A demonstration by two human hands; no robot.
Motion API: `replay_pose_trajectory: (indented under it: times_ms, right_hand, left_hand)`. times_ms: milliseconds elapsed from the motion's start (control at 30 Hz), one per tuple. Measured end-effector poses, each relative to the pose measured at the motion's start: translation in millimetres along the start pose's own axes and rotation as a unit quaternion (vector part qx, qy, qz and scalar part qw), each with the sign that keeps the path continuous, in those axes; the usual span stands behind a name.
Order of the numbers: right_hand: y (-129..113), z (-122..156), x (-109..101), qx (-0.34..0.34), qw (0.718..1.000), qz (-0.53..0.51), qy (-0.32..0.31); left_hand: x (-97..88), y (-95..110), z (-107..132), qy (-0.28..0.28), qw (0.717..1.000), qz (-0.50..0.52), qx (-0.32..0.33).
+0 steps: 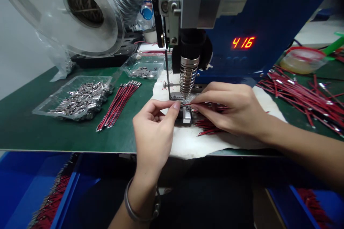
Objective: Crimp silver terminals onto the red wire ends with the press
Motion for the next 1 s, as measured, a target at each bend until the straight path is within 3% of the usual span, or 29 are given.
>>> replay_pose_trajectory:
  times_ms: [333, 700, 1000]
  right_hand:
    - [-1.2, 1.9, -1.5, -0.008, 1.000, 0.002, 0.009]
    - [1.5, 0.6, 1.5, 0.006, 1.000, -0.005, -0.022]
    - [2.9, -0.1, 2.2, -0.023, 0.999, -0.012, -0.042]
  left_hand:
    - [-0.4, -0.7, 0.0, 0.001, 1.000, 0.010, 0.006]
    - [-1.3, -2.7, -0.6, -0.009, 1.000, 0.007, -0.008]
    - [-2.5, -1.6, -2.8, -0.018, 1.000, 0.002, -0.026]
Point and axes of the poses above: each hand's wrist, its own z-axis away from the middle knuckle, its own x-axis out of the palm, y = z × x, the point moved 4 cm from there along -z, towards the middle knuckle, and after that the axes turned 14 degrees about -y, right-handed, at the moved point
